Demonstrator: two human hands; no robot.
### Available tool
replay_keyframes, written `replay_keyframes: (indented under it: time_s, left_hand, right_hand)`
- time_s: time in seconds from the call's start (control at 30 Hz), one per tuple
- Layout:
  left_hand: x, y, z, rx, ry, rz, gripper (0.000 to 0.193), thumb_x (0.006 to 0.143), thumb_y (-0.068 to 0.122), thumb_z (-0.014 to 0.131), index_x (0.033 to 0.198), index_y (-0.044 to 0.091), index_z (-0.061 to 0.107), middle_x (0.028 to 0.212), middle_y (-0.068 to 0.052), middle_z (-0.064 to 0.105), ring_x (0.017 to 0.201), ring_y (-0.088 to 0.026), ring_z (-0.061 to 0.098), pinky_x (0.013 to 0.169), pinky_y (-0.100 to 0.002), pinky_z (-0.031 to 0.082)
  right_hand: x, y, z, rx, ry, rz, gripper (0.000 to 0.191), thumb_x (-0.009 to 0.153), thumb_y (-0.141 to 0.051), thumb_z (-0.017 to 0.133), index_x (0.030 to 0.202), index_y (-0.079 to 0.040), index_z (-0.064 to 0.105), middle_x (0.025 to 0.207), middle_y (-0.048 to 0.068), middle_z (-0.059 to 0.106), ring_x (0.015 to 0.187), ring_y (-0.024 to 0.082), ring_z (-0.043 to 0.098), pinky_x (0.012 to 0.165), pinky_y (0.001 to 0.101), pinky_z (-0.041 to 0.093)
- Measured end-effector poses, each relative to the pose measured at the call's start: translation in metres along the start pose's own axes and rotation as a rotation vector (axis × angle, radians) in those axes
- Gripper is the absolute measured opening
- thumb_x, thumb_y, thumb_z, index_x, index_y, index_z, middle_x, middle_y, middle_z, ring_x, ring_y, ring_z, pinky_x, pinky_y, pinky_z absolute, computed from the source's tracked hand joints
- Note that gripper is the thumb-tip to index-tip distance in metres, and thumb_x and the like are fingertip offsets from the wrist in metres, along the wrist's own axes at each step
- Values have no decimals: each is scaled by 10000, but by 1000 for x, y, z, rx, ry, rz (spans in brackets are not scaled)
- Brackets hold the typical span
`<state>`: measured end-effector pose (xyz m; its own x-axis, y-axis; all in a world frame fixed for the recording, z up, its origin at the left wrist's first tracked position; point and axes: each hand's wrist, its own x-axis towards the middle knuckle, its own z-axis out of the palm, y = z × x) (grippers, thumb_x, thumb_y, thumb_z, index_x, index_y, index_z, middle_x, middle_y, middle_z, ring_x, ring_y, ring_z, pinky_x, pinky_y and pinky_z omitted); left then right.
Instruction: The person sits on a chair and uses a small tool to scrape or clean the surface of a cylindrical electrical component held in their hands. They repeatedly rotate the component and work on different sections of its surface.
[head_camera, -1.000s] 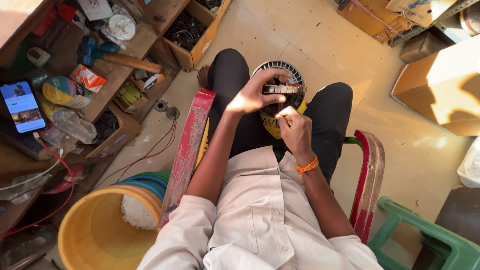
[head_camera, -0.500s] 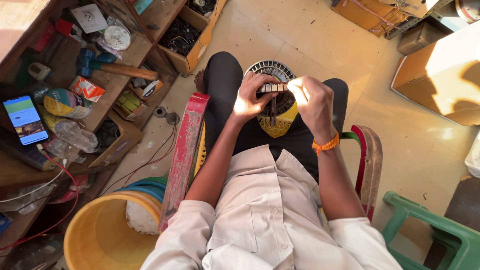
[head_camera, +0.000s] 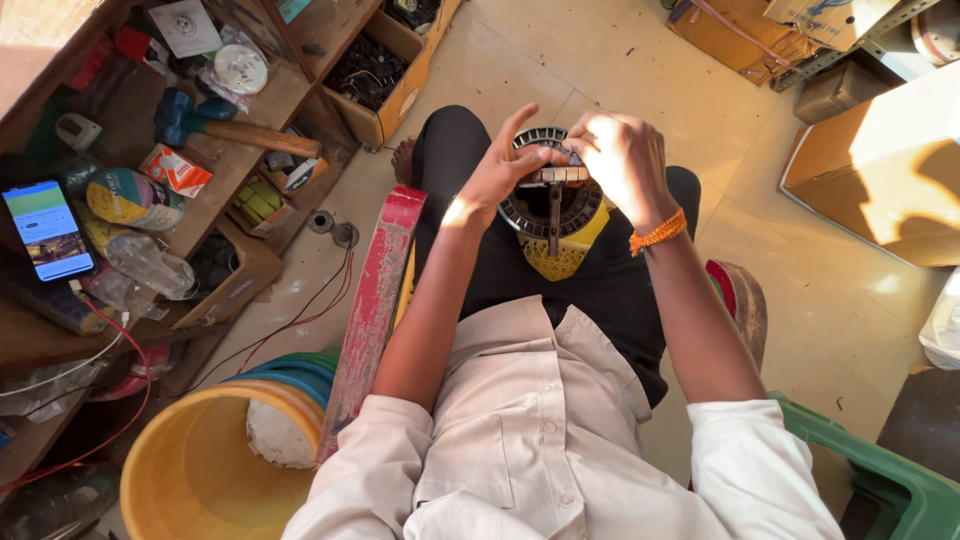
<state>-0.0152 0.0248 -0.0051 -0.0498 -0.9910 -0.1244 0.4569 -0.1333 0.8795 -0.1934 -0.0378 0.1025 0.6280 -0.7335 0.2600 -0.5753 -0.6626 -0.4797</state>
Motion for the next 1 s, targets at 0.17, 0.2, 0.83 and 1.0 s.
replay_keyframes:
  time_s: [0.17,0.2,0.83,1.0]
  left_hand:
    - [2,0,-6,-44,-153,45,424,986,124,724,1366,76,542,1004,10,649,1012,-90,623,932,-260,502]
    - [2,1,-8,-44,-180,36,297,1007,112,714,1284,56,621,1002,27,641,1001,-71,612,922,-241,501]
    - [-22,-1,3,410,-78,492,386,906,127,785,1259,77,635,1181,-2,660,1072,-142,567,972,-322,444]
    - [-31,2,21,788,63,627,413,788,132,870,1172,128,720,1127,-34,745,1028,-258,645,956,-361,505]
  right_hand:
    - [-26,-18,0,107,30,22,98,910,-106,788,928,-34,724,746,136,645,599,250,607,570,360,458]
    - [-34,-23,3,144,50,31,110,919,-93,787,938,-19,707,737,146,617,581,253,574,567,359,445]
    - [-100,-26,46,24,210,16,76,890,-64,728,826,-40,693,721,95,592,654,290,578,655,407,433]
    - [-113,-8,31,215,273,254,91,906,-56,739,943,27,730,635,86,532,536,129,440,510,319,368]
